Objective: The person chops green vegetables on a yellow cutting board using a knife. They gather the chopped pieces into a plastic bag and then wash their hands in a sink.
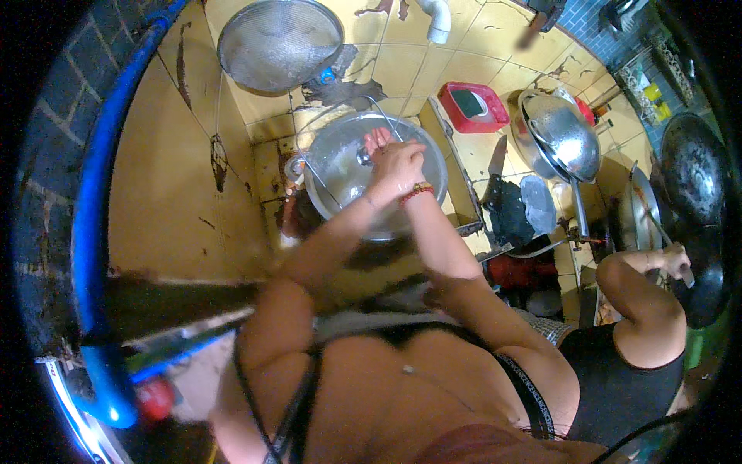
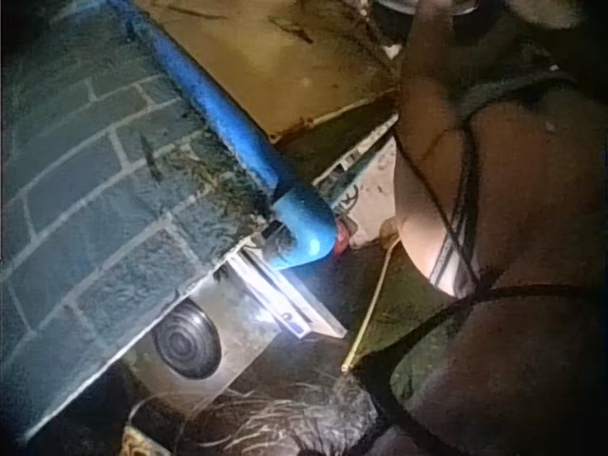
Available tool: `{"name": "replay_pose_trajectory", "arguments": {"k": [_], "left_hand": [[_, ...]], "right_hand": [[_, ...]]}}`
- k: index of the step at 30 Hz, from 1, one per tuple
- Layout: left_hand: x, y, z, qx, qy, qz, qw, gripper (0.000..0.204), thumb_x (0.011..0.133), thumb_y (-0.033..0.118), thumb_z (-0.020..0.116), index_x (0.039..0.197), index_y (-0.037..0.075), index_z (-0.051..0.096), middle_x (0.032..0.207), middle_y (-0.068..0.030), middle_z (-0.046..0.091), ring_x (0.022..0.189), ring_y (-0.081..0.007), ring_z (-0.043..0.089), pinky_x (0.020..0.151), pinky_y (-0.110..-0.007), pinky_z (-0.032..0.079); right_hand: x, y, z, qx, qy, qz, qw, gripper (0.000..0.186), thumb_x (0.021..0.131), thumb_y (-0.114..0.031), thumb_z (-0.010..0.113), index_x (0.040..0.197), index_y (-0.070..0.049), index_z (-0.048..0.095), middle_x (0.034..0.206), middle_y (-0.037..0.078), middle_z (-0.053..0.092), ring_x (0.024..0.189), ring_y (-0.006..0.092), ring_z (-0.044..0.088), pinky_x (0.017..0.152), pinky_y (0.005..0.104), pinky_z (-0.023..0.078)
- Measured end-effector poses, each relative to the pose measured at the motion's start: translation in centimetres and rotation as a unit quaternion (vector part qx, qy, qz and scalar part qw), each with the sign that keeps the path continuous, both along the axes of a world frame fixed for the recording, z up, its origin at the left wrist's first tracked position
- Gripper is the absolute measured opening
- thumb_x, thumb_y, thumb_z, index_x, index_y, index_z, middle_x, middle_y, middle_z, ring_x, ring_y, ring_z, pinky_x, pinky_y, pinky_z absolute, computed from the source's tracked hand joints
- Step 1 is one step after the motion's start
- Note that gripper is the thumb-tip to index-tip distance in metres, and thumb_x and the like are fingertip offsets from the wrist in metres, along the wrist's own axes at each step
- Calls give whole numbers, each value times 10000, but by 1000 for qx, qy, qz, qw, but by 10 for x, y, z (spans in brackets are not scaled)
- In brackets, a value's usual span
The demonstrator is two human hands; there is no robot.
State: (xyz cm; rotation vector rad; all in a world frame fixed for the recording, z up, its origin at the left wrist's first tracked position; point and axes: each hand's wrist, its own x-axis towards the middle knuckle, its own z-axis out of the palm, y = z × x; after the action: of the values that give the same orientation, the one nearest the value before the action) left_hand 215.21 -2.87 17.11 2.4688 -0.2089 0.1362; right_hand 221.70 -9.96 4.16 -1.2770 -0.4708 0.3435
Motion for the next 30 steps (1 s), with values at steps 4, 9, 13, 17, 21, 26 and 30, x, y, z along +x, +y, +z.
{"name": "replay_pose_trajectory", "arguments": {"k": [4, 9, 13, 17, 21, 26, 30], "left_hand": [[32, 32, -18, -70, -37, 86, 993, 339, 1001, 287, 455, 1156, 7, 564, 1215, -183, 587, 1124, -340, 566, 904, -433, 438], [-24, -13, -22, -28, -430, 168, 887, 302, 990, 281, 509, 1011, 4, 629, 1077, -165, 704, 990, -319, 692, 770, -394, 562], [12, -18, -104, 168, -257, 236, 922, 377, 1001, 269, 439, 1294, 47, 521, 1376, -171, 523, 1295, -344, 449, 1064, -467, 305], [24, 6, -91, -291, 8, 113, 950, 259, 963, 196, 512, 1167, 50, 578, 1226, -142, 590, 1137, -314, 536, 932, -436, 397], [46, 18, -90, -626, 115, 43, 770, 143, 924, 122, 585, 1039, 53, 635, 1076, -113, 658, 979, -284, 623, 800, -406, 489], [64, -9, -91, -639, 109, 39, 760, 84, 897, 86, 628, 952, 43, 675, 962, -113, 706, 870, -281, 689, 713, -392, 560], [56, -3, -85, -539, 68, 81, 836, 145, 899, 126, 604, 967, 16, 671, 959, -156, 700, 891, -322, 690, 736, -411, 561]], "right_hand": [[-13, 24, 20, 256, 69, 218, 939, 543, 1029, -390, 339, 1335, 43, 457, 1407, 244, 491, 1308, 403, 470, 1133, 526, 370], [-29, 25, 57, 295, 173, -83, 936, 687, 1003, -552, 338, 1429, -21, 432, 1357, 230, 523, 1257, 376, 491, 1125, 590, 313], [-44, 40, 102, 439, 384, -137, 801, 706, 1033, -524, 300, 1512, -6, 309, 1569, 192, 349, 1445, 356, 348, 1202, 497, 250], [-43, 7, 77, 626, 382, -23, 679, 638, 1041, -442, 303, 1483, 15, 362, 1511, 203, 437, 1408, 379, 414, 1177, 488, 312], [-46, 36, 103, 387, 332, -249, 823, 462, 1044, -403, 318, 1035, -11, 562, 999, 155, 643, 983, 321, 611, 898, 421, 496], [-43, 28, 85, 142, 107, -372, 911, 234, 1043, -234, 473, 959, -26, 538, 928, 128, 656, 902, 241, 614, 867, 382, 513], [-68, 43, 104, -152, -51, -484, 860, 472, 1024, -313, 520, 1300, 70, 526, 1194, 229, 623, 1008, 296, 604, 936, 405, 472]]}}
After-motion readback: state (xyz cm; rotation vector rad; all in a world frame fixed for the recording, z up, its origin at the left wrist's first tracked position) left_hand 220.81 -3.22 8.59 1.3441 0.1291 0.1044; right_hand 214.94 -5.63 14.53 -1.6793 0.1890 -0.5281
